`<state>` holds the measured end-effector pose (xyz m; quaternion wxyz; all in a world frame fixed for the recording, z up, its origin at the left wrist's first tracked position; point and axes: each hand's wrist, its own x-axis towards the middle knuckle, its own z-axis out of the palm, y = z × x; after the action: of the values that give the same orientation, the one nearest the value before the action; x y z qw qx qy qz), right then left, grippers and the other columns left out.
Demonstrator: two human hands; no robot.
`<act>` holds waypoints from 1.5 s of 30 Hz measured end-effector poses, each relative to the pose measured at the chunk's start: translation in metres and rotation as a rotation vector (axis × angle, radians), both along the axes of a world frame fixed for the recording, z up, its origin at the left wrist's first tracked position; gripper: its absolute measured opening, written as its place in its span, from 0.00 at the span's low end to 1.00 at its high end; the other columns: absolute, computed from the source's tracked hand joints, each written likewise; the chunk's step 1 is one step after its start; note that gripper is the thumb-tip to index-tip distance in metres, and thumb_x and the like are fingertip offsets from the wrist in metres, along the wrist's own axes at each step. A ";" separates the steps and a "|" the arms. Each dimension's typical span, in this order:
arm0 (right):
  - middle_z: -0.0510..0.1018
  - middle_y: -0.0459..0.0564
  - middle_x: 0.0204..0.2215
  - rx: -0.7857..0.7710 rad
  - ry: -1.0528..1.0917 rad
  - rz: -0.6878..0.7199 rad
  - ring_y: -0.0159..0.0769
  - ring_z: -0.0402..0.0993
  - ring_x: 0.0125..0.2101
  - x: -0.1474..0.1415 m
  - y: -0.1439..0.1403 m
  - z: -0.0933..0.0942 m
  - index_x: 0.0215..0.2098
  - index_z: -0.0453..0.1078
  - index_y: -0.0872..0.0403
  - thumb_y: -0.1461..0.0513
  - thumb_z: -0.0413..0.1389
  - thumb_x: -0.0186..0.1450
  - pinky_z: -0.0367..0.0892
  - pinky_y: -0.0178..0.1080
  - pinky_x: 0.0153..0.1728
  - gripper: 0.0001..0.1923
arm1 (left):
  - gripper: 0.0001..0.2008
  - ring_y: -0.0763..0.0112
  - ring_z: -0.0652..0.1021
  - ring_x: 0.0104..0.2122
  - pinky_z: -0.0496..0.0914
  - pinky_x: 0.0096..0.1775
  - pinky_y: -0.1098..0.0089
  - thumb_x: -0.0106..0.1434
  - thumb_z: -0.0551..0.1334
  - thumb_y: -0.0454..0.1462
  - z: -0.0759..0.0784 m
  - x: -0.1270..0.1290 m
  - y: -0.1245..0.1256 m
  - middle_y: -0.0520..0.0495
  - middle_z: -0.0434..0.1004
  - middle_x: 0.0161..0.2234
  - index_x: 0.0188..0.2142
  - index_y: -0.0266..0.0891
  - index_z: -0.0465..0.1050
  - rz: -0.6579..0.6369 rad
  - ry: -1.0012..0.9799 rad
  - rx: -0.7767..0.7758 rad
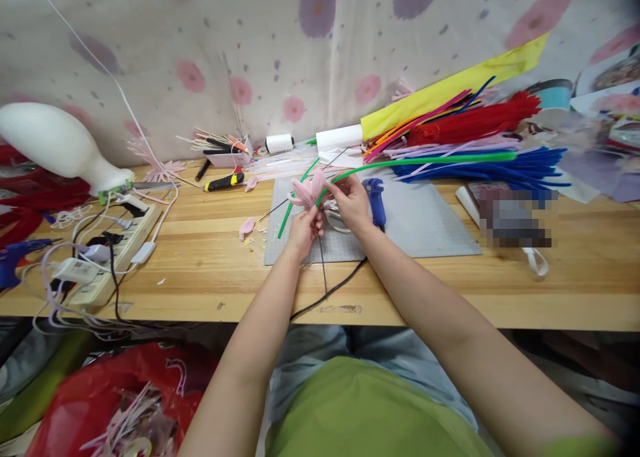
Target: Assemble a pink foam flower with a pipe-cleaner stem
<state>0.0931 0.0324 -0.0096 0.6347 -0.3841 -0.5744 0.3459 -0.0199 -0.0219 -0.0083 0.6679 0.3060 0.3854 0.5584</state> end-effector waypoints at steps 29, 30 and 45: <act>0.74 0.45 0.28 -0.027 -0.216 0.105 0.32 0.70 0.31 -0.004 -0.011 -0.004 0.28 0.67 0.53 0.57 0.57 0.54 0.67 0.37 0.33 0.08 | 0.07 0.85 0.59 0.14 0.50 0.14 0.81 0.62 0.56 0.35 -0.001 0.008 0.000 0.58 0.59 0.18 0.28 0.37 0.61 0.131 0.104 -0.016; 0.74 0.45 0.27 -0.041 -0.240 0.097 0.32 0.70 0.31 -0.004 -0.010 -0.005 0.27 0.68 0.53 0.57 0.57 0.54 0.66 0.37 0.33 0.07 | 0.07 0.85 0.59 0.14 0.50 0.14 0.81 0.61 0.57 0.35 -0.001 0.007 0.001 0.59 0.59 0.18 0.28 0.37 0.61 0.127 0.100 -0.019; 0.76 0.46 0.23 -0.256 -0.262 0.175 0.31 0.69 0.22 0.007 0.003 0.004 0.26 0.71 0.55 0.62 0.56 0.54 0.64 0.35 0.24 0.04 | 0.03 0.86 0.65 0.19 0.51 0.15 0.83 0.57 0.62 0.33 0.006 -0.012 0.011 0.50 0.73 0.27 0.30 0.33 0.69 0.032 -0.039 -0.106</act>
<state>0.0999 0.0350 -0.0061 0.4679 -0.4520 -0.6348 0.4169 -0.0315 -0.0106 -0.0023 0.6816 0.2532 0.4059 0.5536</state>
